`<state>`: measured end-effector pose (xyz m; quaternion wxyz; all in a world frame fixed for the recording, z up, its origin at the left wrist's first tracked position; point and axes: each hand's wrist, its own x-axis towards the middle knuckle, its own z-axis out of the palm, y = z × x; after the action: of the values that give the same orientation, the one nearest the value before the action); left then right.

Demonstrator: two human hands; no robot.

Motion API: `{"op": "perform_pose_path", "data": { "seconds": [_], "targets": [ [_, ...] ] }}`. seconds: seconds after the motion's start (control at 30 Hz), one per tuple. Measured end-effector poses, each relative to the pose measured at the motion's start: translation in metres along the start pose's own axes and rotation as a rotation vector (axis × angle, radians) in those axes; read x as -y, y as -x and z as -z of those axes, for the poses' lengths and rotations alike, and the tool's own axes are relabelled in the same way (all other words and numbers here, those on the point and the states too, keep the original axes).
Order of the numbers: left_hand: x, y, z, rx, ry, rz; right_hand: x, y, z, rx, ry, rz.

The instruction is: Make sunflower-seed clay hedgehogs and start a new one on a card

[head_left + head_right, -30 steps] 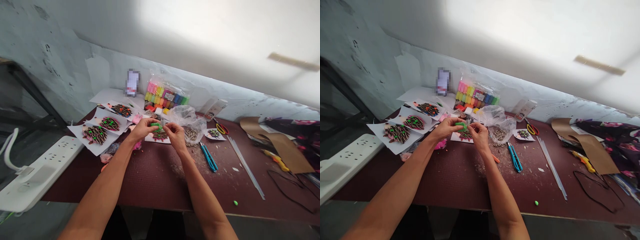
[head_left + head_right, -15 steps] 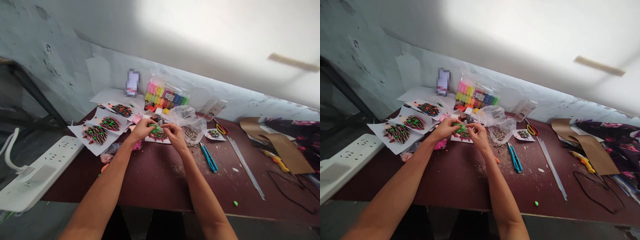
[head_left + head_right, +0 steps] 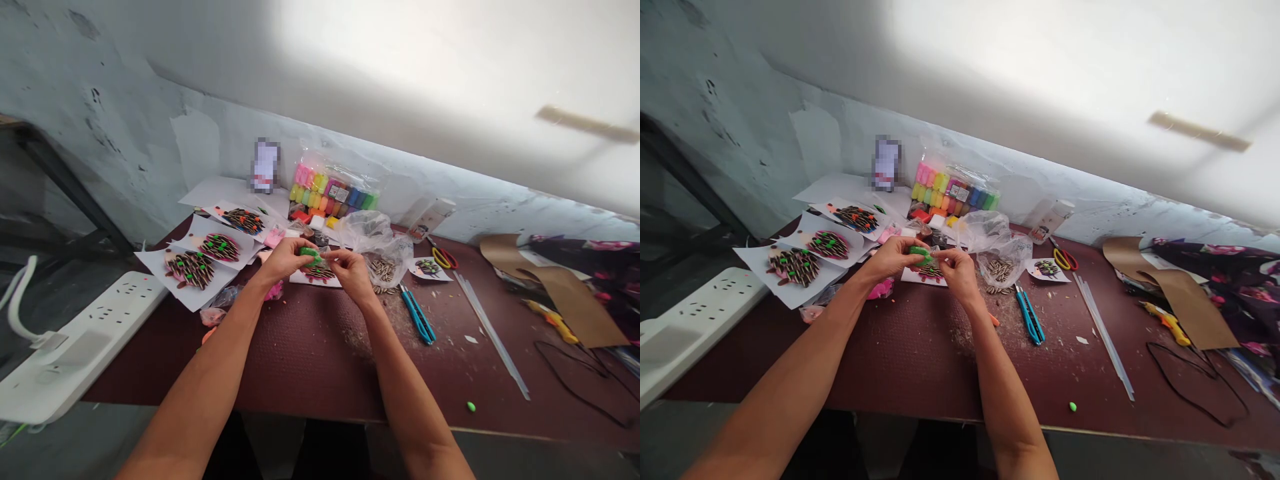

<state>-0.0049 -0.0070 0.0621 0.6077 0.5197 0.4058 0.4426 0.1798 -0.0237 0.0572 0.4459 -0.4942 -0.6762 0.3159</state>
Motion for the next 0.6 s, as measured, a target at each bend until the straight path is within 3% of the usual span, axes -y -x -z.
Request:
{"op": "perform_pose_path", "data": {
  "seconds": [0.3,0.6],
  "targets": [
    [0.0,0.002,-0.001,0.015,0.093,0.018,0.007,0.005,-0.005,0.019,0.084,0.012],
    [0.0,0.004,-0.003,0.038,0.12,-0.025,0.018,0.007,-0.002,0.016,0.31,0.159]
  ]
}}
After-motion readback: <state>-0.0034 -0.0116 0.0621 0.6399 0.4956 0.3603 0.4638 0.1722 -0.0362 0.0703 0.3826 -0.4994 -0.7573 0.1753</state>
